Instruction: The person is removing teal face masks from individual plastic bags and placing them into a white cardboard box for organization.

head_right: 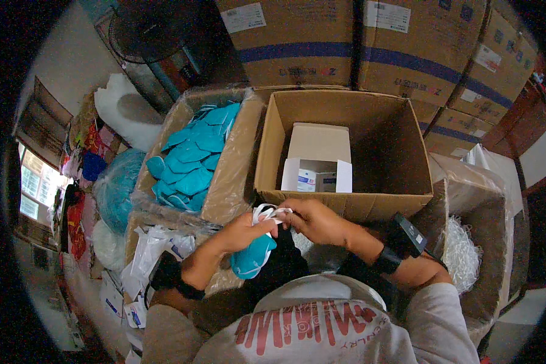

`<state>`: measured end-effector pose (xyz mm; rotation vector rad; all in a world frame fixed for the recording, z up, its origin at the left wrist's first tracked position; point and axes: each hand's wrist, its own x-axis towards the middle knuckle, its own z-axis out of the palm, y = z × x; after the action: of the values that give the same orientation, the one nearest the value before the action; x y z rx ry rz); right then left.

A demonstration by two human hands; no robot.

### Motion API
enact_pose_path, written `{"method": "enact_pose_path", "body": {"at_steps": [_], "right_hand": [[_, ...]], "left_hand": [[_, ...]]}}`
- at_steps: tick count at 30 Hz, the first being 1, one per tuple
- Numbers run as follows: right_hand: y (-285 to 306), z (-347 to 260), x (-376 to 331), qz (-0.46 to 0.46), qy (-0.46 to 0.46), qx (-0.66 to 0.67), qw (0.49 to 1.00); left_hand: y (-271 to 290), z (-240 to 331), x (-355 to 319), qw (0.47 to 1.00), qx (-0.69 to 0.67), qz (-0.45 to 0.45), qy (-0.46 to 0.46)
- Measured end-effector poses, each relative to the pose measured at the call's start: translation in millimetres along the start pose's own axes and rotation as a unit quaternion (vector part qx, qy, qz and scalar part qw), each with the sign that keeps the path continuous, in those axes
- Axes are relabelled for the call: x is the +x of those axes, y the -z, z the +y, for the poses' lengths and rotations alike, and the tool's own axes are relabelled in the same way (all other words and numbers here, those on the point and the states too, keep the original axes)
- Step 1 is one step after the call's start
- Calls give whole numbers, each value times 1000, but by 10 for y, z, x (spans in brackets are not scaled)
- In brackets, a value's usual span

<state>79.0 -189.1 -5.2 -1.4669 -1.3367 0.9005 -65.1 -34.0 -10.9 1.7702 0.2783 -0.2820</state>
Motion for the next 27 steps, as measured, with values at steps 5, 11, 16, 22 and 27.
{"method": "enact_pose_path", "body": {"at_steps": [5, 11, 16, 22, 27], "right_hand": [[-141, 59, 50, -14, -18, 123, 992], [11, 14, 151, -102, -139, 151, 973], [74, 34, 135, -140, -130, 158, 969], [98, -132, 95, -134, -14, -50, 990], [33, -220, -29, -173, 19, -151, 973]], "left_hand": [[12, -184, -40, 994, 80, 40, -67], [5, -122, -55, 970, 221, 95, -31], [51, -31, -110, 998, 47, 14, -36], [9, -98, -89, 999, 17, -16, -31], [-114, -123, -139, 998, -10, -54, -17]]}}
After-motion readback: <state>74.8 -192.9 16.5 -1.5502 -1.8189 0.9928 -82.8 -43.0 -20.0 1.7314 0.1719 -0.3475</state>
